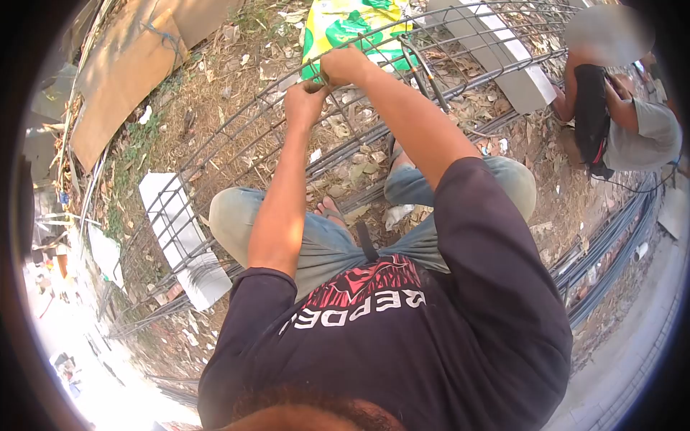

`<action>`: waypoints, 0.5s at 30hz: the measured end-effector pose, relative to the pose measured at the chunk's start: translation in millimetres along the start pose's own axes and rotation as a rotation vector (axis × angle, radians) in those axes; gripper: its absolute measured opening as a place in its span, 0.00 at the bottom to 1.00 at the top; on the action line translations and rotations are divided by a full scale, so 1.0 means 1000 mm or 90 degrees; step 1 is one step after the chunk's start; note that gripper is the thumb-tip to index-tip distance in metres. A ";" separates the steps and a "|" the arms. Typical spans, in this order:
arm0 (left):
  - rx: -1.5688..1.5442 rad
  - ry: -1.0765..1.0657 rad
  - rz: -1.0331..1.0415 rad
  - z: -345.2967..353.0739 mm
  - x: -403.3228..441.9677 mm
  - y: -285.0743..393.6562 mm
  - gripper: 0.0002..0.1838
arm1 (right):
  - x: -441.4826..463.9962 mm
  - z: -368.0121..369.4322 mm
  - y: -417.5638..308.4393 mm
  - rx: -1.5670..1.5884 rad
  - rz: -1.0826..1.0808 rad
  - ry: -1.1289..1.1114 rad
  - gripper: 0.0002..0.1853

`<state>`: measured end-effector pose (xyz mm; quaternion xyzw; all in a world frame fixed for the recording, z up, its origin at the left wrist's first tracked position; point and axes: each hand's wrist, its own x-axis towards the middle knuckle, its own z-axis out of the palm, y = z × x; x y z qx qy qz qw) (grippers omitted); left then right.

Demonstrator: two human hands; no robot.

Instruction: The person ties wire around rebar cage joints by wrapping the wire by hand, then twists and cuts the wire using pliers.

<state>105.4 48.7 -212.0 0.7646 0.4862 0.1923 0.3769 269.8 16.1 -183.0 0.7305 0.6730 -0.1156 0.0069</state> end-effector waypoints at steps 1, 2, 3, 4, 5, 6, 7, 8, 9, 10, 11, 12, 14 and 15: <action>0.000 0.015 0.026 0.004 -0.006 0.001 0.14 | -0.001 -0.001 0.000 0.002 -0.002 -0.001 0.06; 0.011 0.040 0.030 0.006 -0.012 0.003 0.14 | -0.004 0.000 -0.003 -0.019 0.007 0.031 0.06; 0.015 0.065 0.044 0.007 -0.010 0.003 0.14 | -0.007 0.000 -0.005 -0.049 0.021 0.069 0.07; 0.016 0.057 0.037 0.006 -0.009 0.008 0.13 | -0.015 -0.003 -0.004 -0.071 0.009 0.147 0.06; 0.018 0.050 0.023 0.006 -0.010 0.011 0.13 | -0.026 0.000 -0.006 -0.095 -0.011 0.219 0.05; 0.011 0.056 0.028 0.006 -0.012 0.012 0.12 | -0.032 0.013 -0.008 -0.057 0.020 0.247 0.04; 0.006 0.067 0.029 0.007 -0.012 0.012 0.12 | -0.035 0.027 -0.010 -0.017 0.043 0.278 0.03; 0.004 0.070 0.025 0.011 -0.011 0.010 0.12 | -0.042 0.035 -0.017 0.026 0.071 0.291 0.05; 0.004 0.075 0.017 0.014 -0.010 0.006 0.12 | -0.048 0.040 -0.023 0.070 0.094 0.305 0.07; 0.004 0.082 0.010 0.014 -0.009 0.005 0.11 | -0.052 0.042 -0.025 0.077 0.098 0.300 0.08; -0.002 0.085 0.007 0.013 -0.009 0.004 0.11 | -0.054 0.043 -0.026 0.085 0.101 0.297 0.09; -0.008 0.088 0.004 0.013 -0.011 0.007 0.11 | -0.051 0.043 -0.024 0.093 0.104 0.294 0.10; -0.008 0.082 0.005 0.011 -0.009 0.010 0.14 | -0.037 0.044 -0.015 0.101 0.142 0.172 0.13; -0.008 0.090 0.006 0.011 -0.009 0.010 0.13 | -0.032 0.042 -0.011 0.103 0.160 0.110 0.14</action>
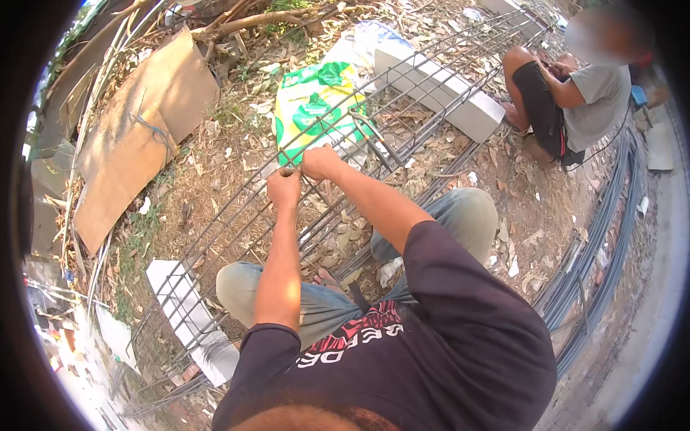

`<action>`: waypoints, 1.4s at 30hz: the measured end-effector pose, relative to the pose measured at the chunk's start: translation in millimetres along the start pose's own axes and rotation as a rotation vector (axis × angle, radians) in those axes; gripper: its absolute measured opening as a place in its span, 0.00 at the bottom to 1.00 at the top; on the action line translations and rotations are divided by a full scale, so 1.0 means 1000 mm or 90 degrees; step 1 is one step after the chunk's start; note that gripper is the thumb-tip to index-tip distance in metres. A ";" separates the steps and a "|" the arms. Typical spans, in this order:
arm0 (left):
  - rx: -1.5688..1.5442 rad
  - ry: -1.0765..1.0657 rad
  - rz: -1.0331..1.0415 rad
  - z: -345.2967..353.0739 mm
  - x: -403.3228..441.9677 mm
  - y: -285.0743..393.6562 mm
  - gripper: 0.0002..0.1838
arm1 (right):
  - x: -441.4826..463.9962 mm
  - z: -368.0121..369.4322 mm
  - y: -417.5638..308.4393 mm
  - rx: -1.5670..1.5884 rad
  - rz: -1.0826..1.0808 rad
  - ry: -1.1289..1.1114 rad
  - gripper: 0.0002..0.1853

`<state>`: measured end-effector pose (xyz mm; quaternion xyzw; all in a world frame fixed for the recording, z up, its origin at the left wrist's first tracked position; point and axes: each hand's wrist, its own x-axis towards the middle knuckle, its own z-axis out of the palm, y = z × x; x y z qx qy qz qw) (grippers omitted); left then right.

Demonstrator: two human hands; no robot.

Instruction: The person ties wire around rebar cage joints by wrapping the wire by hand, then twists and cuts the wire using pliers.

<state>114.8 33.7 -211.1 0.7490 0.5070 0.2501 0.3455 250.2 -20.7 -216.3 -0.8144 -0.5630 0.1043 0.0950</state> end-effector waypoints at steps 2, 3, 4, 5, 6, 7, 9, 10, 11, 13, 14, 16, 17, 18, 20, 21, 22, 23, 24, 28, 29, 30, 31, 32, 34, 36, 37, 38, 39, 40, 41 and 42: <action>0.000 0.017 -0.004 0.003 0.000 -0.001 0.11 | 0.013 -0.005 0.008 0.050 0.004 -0.093 0.17; 0.015 0.017 -0.001 0.002 0.000 0.002 0.11 | 0.015 -0.014 0.009 0.070 0.002 -0.158 0.17; 0.017 0.016 0.000 0.001 0.000 0.002 0.11 | 0.016 -0.023 0.007 0.090 0.000 -0.225 0.17; 0.020 0.016 0.001 0.001 0.000 0.002 0.11 | 0.013 -0.023 0.004 0.059 0.012 -0.201 0.18; 0.021 0.014 -0.002 0.000 -0.002 0.003 0.11 | 0.003 -0.023 0.001 0.016 -0.014 -0.092 0.17; 0.018 0.013 -0.008 0.001 -0.003 0.002 0.10 | -0.013 -0.021 0.000 -0.028 -0.041 0.012 0.16; 0.013 0.029 0.009 0.008 0.000 -0.004 0.09 | -0.038 -0.021 -0.002 -0.067 -0.065 0.157 0.15; 0.012 0.038 0.015 0.009 0.000 -0.006 0.09 | -0.050 -0.021 -0.003 -0.061 -0.060 0.195 0.14; 0.028 0.021 0.006 0.011 0.002 -0.008 0.09 | -0.061 -0.021 -0.004 -0.052 -0.056 0.232 0.15; 0.040 0.014 -0.002 0.011 0.004 -0.008 0.09 | -0.076 -0.008 0.002 -0.047 -0.041 0.189 0.17; 0.047 0.009 -0.004 0.010 0.002 -0.008 0.09 | -0.080 0.001 0.007 -0.044 -0.031 0.169 0.19; 0.033 0.008 0.000 0.010 0.000 -0.010 0.09 | -0.080 0.007 0.010 -0.043 -0.005 0.120 0.21; 0.026 0.009 0.004 0.010 0.001 -0.009 0.09 | -0.077 0.008 0.013 -0.055 0.002 0.063 0.21; 0.021 0.008 0.008 0.009 0.000 -0.009 0.09 | -0.077 0.001 0.009 -0.065 0.011 0.005 0.21; 0.031 0.014 0.003 0.009 0.000 -0.007 0.09 | -0.075 -0.009 -0.002 -0.094 -0.028 0.003 0.15; 0.036 0.016 0.004 0.008 0.000 -0.004 0.09 | -0.071 -0.011 -0.007 -0.121 -0.036 0.014 0.14; 0.042 0.016 -0.002 0.007 -0.002 -0.005 0.09 | -0.073 -0.010 -0.010 -0.148 -0.039 0.023 0.14; 0.046 0.013 -0.004 0.005 -0.003 -0.005 0.09 | -0.077 -0.011 -0.010 -0.163 -0.062 0.077 0.13; 0.049 0.010 -0.002 0.005 -0.002 -0.003 0.09 | -0.082 -0.018 -0.012 -0.164 -0.077 0.095 0.13; 0.052 0.056 0.038 0.016 0.004 -0.021 0.11 | -0.097 -0.037 -0.011 -0.144 -0.152 0.155 0.12; 0.045 0.054 0.055 0.017 0.007 -0.021 0.12 | -0.093 -0.038 -0.008 -0.118 -0.167 0.112 0.12; 0.030 0.042 0.054 0.016 0.005 -0.020 0.12 | -0.091 -0.037 -0.005 -0.087 -0.183 0.066 0.12; 0.015 0.035 0.049 0.016 0.005 -0.017 0.12 | -0.092 -0.048 -0.007 -0.064 -0.145 0.025 0.11; 0.016 0.039 0.063 0.017 0.005 -0.017 0.13 | -0.093 -0.059 -0.011 -0.035 -0.118 -0.016 0.11; 0.021 0.046 0.072 0.013 0.000 -0.019 0.13 | -0.099 -0.057 -0.014 -0.031 -0.119 0.019 0.11; 0.014 0.053 0.072 0.011 -0.004 -0.018 0.13 | -0.107 -0.055 -0.018 -0.028 -0.122 0.021 0.10; 0.018 0.045 0.063 0.013 -0.003 -0.019 0.13 | -0.113 -0.058 -0.021 -0.028 -0.117 0.008 0.10; 0.008 0.044 0.082 0.015 -0.003 -0.021 0.12 | -0.117 -0.063 -0.022 -0.029 -0.114 -0.006 0.10; -0.003 0.046 0.098 0.014 -0.005 -0.019 0.12 | -0.124 -0.074 -0.024 -0.021 -0.080 -0.011 0.09; -0.008 0.049 0.109 0.013 -0.005 -0.021 0.12 | -0.130 -0.081 -0.021 -0.026 -0.074 -0.004 0.09; -0.033 0.056 0.126 0.014 -0.006 -0.028 0.11 | -0.140 -0.085 -0.018 -0.027 -0.072 -0.004 0.09; -0.051 0.037 0.135 0.011 -0.008 -0.031 0.11 | -0.146 -0.088 -0.013 -0.030 -0.071 -0.004 0.09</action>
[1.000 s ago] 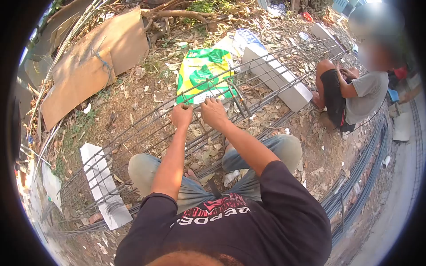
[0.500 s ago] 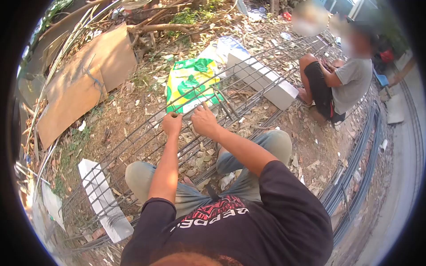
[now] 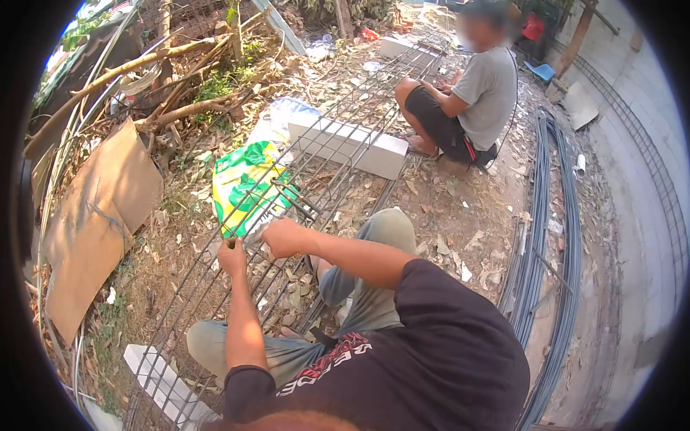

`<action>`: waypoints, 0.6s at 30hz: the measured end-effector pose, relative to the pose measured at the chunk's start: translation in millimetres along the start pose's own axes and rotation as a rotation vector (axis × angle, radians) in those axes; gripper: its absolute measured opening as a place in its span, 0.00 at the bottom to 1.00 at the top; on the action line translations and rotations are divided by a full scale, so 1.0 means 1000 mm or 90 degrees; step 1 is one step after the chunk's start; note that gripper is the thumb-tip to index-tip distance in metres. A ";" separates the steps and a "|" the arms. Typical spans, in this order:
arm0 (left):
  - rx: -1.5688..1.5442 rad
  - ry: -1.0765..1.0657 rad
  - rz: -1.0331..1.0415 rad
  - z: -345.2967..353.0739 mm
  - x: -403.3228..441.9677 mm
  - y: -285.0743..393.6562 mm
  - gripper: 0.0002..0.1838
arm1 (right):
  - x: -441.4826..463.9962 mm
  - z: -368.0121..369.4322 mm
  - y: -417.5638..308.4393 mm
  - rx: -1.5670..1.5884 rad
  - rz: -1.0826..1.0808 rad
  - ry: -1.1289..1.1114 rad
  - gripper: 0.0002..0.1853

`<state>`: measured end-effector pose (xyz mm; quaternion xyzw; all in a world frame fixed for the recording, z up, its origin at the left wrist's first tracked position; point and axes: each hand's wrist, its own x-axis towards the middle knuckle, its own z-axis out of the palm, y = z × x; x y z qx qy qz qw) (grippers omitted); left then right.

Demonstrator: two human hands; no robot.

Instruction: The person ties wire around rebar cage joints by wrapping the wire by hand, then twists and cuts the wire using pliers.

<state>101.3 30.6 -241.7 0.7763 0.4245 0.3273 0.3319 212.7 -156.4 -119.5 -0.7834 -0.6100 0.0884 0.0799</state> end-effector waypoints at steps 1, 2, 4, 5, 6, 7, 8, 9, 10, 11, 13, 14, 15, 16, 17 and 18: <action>-0.023 -0.015 0.007 -0.004 -0.001 0.003 0.11 | -0.004 -0.002 0.006 0.075 0.065 -0.038 0.09; -0.045 -0.030 0.010 -0.007 -0.002 0.006 0.12 | -0.006 -0.005 0.012 0.073 0.073 -0.036 0.10; -0.051 -0.052 0.032 -0.009 -0.003 0.001 0.15 | 0.002 -0.016 0.020 0.124 0.033 -0.045 0.12; -0.047 -0.052 0.051 -0.011 -0.004 0.002 0.17 | 0.014 -0.023 0.021 0.190 -0.019 -0.027 0.15; -0.042 -0.048 0.069 -0.013 -0.005 0.002 0.19 | 0.028 -0.033 0.015 0.239 0.004 -0.014 0.16; -0.035 -0.042 0.079 -0.015 -0.007 0.002 0.21 | 0.039 -0.055 0.003 0.296 0.030 -0.012 0.17; -0.023 -0.034 0.075 -0.015 -0.012 0.001 0.23 | 0.057 -0.054 -0.001 0.323 0.079 -0.003 0.17; -0.006 -0.035 0.078 -0.012 -0.011 -0.004 0.24 | 0.073 -0.057 -0.008 0.336 0.087 0.006 0.17; -0.020 -0.019 0.074 -0.008 -0.012 -0.006 0.21 | 0.085 -0.062 -0.017 0.294 0.087 0.007 0.17; 0.003 -0.014 0.052 -0.007 -0.014 -0.001 0.20 | 0.097 -0.061 -0.018 0.268 0.045 0.015 0.17; 0.033 0.004 0.021 -0.005 -0.015 0.009 0.17 | 0.114 -0.067 -0.031 0.196 0.030 -0.020 0.17; 0.043 0.022 0.011 -0.003 -0.016 0.012 0.16 | 0.120 -0.072 -0.041 0.148 0.018 -0.013 0.15; 0.055 0.057 0.023 -0.004 -0.018 0.017 0.14 | 0.128 -0.073 -0.041 0.076 -0.038 0.012 0.14; 0.045 0.071 0.018 -0.003 -0.018 0.017 0.13 | 0.137 -0.075 -0.039 0.005 -0.092 0.039 0.14; 0.034 0.084 0.015 -0.001 -0.017 0.017 0.13 | 0.146 -0.079 -0.037 -0.023 -0.121 0.035 0.13; 0.022 0.094 0.010 0.001 -0.019 0.018 0.12 | 0.154 -0.083 -0.033 -0.050 -0.147 0.027 0.13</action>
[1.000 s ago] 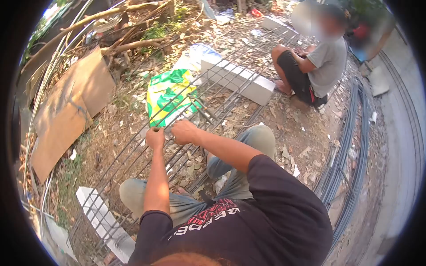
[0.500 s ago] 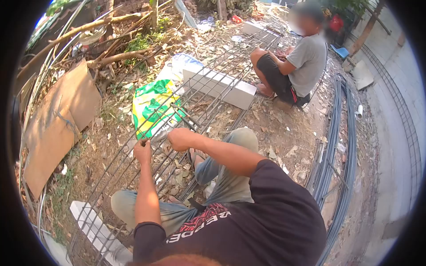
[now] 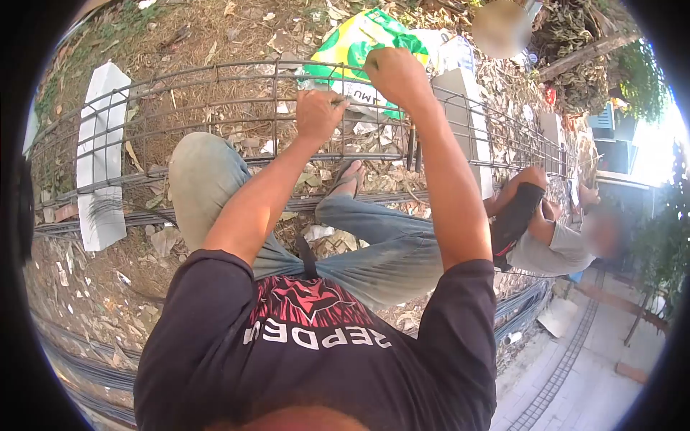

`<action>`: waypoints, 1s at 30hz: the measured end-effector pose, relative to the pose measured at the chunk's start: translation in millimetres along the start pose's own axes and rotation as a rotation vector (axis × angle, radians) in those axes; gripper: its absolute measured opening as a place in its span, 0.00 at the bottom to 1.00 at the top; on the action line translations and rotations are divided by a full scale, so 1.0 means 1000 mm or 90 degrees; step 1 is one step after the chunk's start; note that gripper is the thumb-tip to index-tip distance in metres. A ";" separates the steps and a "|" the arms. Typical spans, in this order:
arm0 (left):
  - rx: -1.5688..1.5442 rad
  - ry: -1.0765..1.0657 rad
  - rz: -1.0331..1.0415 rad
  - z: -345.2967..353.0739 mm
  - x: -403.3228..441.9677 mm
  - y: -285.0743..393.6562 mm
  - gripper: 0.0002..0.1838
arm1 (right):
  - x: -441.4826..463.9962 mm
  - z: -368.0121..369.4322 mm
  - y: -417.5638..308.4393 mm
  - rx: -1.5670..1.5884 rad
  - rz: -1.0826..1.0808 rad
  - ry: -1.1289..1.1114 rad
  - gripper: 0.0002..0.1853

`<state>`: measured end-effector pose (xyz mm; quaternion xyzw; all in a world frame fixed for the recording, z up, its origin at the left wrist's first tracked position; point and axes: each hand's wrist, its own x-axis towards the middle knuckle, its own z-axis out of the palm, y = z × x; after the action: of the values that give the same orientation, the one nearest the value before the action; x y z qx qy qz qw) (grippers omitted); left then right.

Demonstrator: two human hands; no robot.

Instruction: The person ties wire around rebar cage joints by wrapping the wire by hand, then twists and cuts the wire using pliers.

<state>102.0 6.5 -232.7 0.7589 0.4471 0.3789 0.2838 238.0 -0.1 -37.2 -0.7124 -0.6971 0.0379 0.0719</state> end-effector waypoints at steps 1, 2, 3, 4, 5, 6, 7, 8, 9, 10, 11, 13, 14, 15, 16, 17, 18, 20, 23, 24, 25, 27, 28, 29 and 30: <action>-0.002 -0.014 0.000 0.000 0.001 0.000 0.11 | 0.007 0.001 0.009 0.000 -0.044 0.002 0.13; -0.005 -0.012 -0.002 0.001 0.000 0.000 0.11 | 0.014 0.005 0.020 -0.060 -0.093 0.020 0.13; -0.006 -0.007 -0.002 0.002 0.000 0.000 0.10 | 0.018 0.003 0.017 -0.111 -0.070 -0.022 0.12; -0.007 0.000 -0.004 0.003 0.002 0.000 0.09 | 0.023 0.001 0.013 -0.163 -0.049 -0.063 0.11; -0.012 0.003 -0.011 0.004 0.003 0.001 0.08 | 0.025 0.007 0.011 -0.182 -0.078 -0.062 0.10; -0.009 0.005 -0.013 0.005 0.003 0.002 0.07 | 0.027 0.014 0.008 -0.201 -0.106 -0.059 0.10; -0.005 0.007 -0.013 0.005 0.004 0.003 0.07 | 0.029 0.021 0.006 -0.217 -0.133 -0.055 0.09; 0.001 0.009 -0.013 0.005 0.004 0.003 0.06 | 0.032 0.026 0.003 -0.219 -0.168 -0.065 0.10; -0.001 0.021 -0.008 0.006 0.004 0.003 0.06 | 0.036 0.029 0.001 -0.221 -0.202 -0.073 0.12; 0.003 0.019 -0.011 0.006 0.004 0.002 0.06 | 0.040 0.031 -0.001 -0.223 -0.236 -0.081 0.13; 0.006 0.017 -0.012 0.006 0.003 0.003 0.06 | 0.044 0.033 -0.001 -0.231 -0.253 -0.094 0.12; 0.013 0.019 -0.018 0.002 0.005 0.006 0.07 | 0.059 0.046 0.013 -0.271 -0.245 -0.143 0.12; 0.016 0.021 -0.024 0.001 0.004 0.008 0.07 | 0.060 0.053 0.022 -0.292 -0.239 -0.169 0.12; 0.018 0.025 -0.030 0.000 0.004 0.010 0.07 | 0.055 0.058 0.025 -0.316 -0.166 -0.190 0.10; 0.012 0.028 -0.028 0.002 0.004 0.009 0.07 | 0.050 0.064 0.027 -0.340 -0.093 -0.212 0.08; 0.007 0.032 -0.027 0.004 0.005 0.008 0.08 | 0.046 0.070 0.029 -0.364 -0.022 -0.232 0.09; 0.003 0.036 -0.027 0.005 0.004 0.006 0.08 | 0.038 0.075 0.035 -0.369 -0.014 -0.267 0.08; 0.003 0.015 -0.031 0.004 0.006 0.004 0.07 | 0.015 0.084 0.040 -0.361 -0.022 -0.336 0.09; -0.024 0.018 0.001 0.005 0.008 -0.003 0.08 | -0.003 0.067 0.018 -0.089 -0.162 -0.473 0.12; -0.038 0.023 0.017 0.005 0.007 -0.005 0.09 | 0.001 0.057 0.016 0.006 -0.104 -0.436 0.13; -0.039 -0.018 -0.005 -0.002 0.008 -0.002 0.09 | 0.009 0.044 0.015 0.100 -0.046 -0.397 0.14; -0.038 -0.101 -0.043 -0.016 0.015 0.006 0.10 | 0.006 0.032 0.018 0.301 0.079 -0.356 0.18; -0.044 -0.159 -0.085 -0.020 0.023 0.006 0.10 | 0.002 0.028 0.019 0.409 0.145 -0.354 0.20; -0.051 -0.220 -0.122 -0.024 0.034 0.006 0.11 | -0.004 0.023 0.022 0.517 0.214 -0.344 0.23; -0.057 -0.285 -0.155 -0.026 0.042 0.005 0.12 | -0.013 0.015 0.029 0.627 0.286 -0.327 0.26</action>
<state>96.1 44.5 -201.1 0.7513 0.4436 0.1837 0.4527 263.8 -12.9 -56.9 -0.6930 -0.4250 0.5418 0.2132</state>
